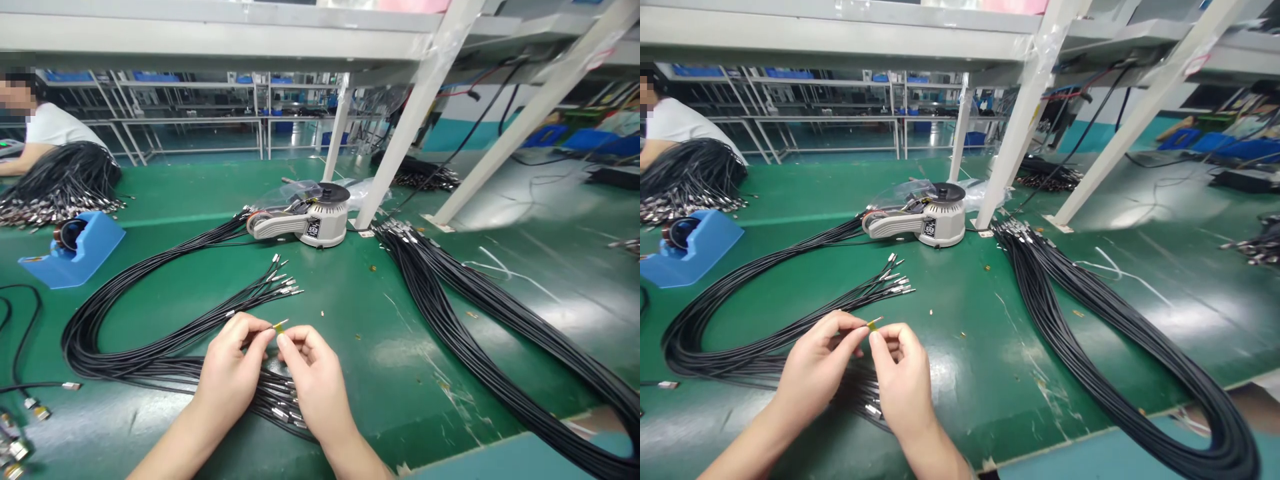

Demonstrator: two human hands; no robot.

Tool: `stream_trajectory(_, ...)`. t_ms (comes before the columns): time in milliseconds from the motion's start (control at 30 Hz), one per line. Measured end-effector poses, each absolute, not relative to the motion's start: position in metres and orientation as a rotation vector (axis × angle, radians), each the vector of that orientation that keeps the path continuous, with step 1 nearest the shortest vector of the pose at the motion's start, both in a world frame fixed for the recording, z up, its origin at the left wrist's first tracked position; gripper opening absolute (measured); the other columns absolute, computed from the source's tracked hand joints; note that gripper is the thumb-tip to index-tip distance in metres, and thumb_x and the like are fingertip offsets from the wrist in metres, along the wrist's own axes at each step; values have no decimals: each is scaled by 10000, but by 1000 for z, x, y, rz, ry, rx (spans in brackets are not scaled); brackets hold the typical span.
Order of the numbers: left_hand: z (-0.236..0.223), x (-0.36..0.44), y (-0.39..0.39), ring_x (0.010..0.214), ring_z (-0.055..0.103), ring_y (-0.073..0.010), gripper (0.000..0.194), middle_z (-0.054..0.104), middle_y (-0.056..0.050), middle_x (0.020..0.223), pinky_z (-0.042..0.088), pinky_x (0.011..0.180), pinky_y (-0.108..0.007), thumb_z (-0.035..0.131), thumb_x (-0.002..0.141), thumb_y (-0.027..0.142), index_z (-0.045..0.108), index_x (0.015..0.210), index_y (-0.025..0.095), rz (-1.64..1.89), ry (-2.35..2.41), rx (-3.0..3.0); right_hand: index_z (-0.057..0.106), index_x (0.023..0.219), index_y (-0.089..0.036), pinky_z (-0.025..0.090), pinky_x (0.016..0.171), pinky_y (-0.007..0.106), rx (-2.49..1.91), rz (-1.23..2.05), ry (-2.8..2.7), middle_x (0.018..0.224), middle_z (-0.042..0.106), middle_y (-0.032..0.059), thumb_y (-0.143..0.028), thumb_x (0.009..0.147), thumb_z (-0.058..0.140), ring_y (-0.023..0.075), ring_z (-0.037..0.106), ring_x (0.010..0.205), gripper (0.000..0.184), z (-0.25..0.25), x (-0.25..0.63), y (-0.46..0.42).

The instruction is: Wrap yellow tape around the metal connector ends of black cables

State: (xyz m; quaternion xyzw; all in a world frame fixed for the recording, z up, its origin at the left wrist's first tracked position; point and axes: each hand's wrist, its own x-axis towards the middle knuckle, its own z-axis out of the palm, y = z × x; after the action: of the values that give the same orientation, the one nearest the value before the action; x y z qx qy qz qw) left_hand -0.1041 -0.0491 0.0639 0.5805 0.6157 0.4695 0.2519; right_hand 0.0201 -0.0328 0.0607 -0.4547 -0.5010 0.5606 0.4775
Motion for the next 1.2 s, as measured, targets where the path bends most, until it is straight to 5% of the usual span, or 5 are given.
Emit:
stream_trajectory(767,80,-104,-42,423,525,-100,289,563,32,577,407,474,-234,679,660,410,568,652,143,1201,1422,936,624,716,-167,487,633,271,-1130,1275,-1301,730,685,36,-289,786,613,164,618,667,141,60,18,-31)
stream_trajectory(1200,79,-112,-42,382,521,-81,270,502,60,554,375,435,-208,647,720,386,566,647,139,1092,1242,948,603,709,-178,475,652,267,-1060,1291,-1360,726,662,18,-261,797,607,161,609,685,120,61,22,-29)
